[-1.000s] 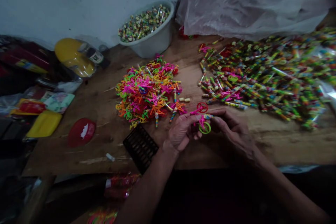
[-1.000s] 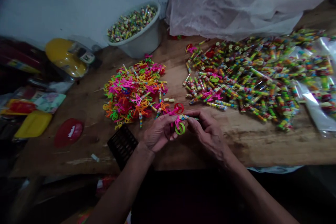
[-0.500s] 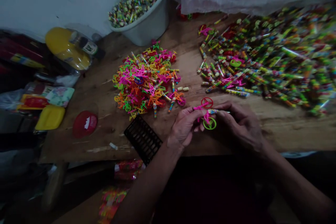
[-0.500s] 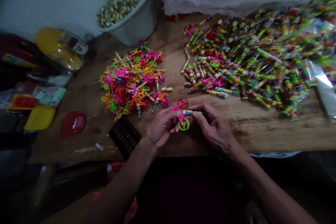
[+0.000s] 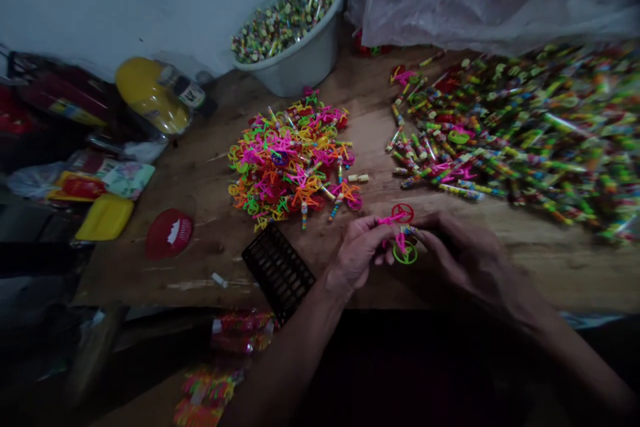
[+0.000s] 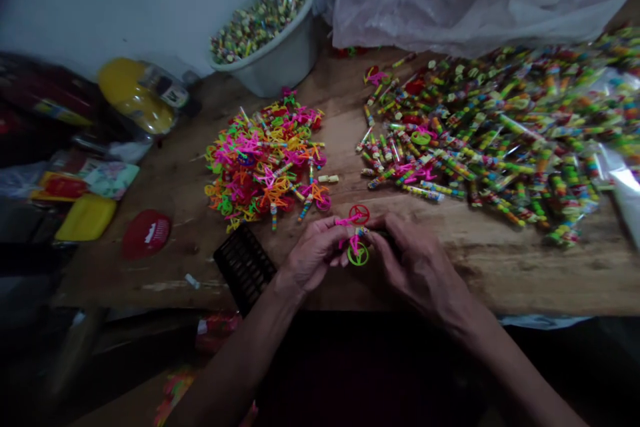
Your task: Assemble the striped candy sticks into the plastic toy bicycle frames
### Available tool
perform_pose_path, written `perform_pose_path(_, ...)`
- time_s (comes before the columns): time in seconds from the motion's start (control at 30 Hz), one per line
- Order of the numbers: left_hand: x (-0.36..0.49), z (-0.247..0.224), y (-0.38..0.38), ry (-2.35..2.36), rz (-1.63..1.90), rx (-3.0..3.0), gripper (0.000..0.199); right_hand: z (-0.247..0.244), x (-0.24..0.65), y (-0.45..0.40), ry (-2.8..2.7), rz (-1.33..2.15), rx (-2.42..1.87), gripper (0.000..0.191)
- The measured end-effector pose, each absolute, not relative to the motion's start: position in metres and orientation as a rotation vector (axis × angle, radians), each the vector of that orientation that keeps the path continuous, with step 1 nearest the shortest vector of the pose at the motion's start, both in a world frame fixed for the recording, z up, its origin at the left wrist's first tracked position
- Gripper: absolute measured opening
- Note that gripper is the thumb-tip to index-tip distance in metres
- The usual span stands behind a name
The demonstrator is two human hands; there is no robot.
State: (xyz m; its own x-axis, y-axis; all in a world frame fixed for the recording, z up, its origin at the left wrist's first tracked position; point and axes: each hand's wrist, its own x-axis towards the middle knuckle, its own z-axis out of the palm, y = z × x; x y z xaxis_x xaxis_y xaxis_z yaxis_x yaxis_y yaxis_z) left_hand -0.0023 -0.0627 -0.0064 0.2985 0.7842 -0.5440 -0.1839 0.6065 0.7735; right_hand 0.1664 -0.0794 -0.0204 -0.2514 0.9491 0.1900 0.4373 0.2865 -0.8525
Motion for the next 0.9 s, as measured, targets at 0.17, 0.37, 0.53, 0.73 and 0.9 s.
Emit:
perform_pose_path(0.17, -0.015, -0.001, -0.055, 1.003, 0.668, 0.663, 0.028, -0.015, 0.156, -0.076, -1.792, 0.729, -1.197, 0.021)
perform_pose_path(0.37, -0.086, 0.049, 0.006, 1.487, 0.998, 0.988, 0.03, -0.024, 0.158, -0.061, -1.853, 0.525, -1.236, 0.031)
perform_pose_path(0.53, -0.135, 0.1, 0.054, 2.483, 0.567, 1.913, 0.031, -0.047, 0.183, -0.043, -1.903, 0.023, -1.475, 0.022)
perform_pose_path(0.73, -0.062, 0.064, 0.081, 2.171, 0.634, 2.573, 0.032, -0.072, 0.189, -0.034, -1.985, -0.228, -1.776, 0.034)
perform_pose_path(0.9, 0.002, 0.025, 0.137, 1.834, 0.483, 2.433, 0.026, -0.11, 0.191, -0.032, -1.937, -0.376, -1.65, 0.044)
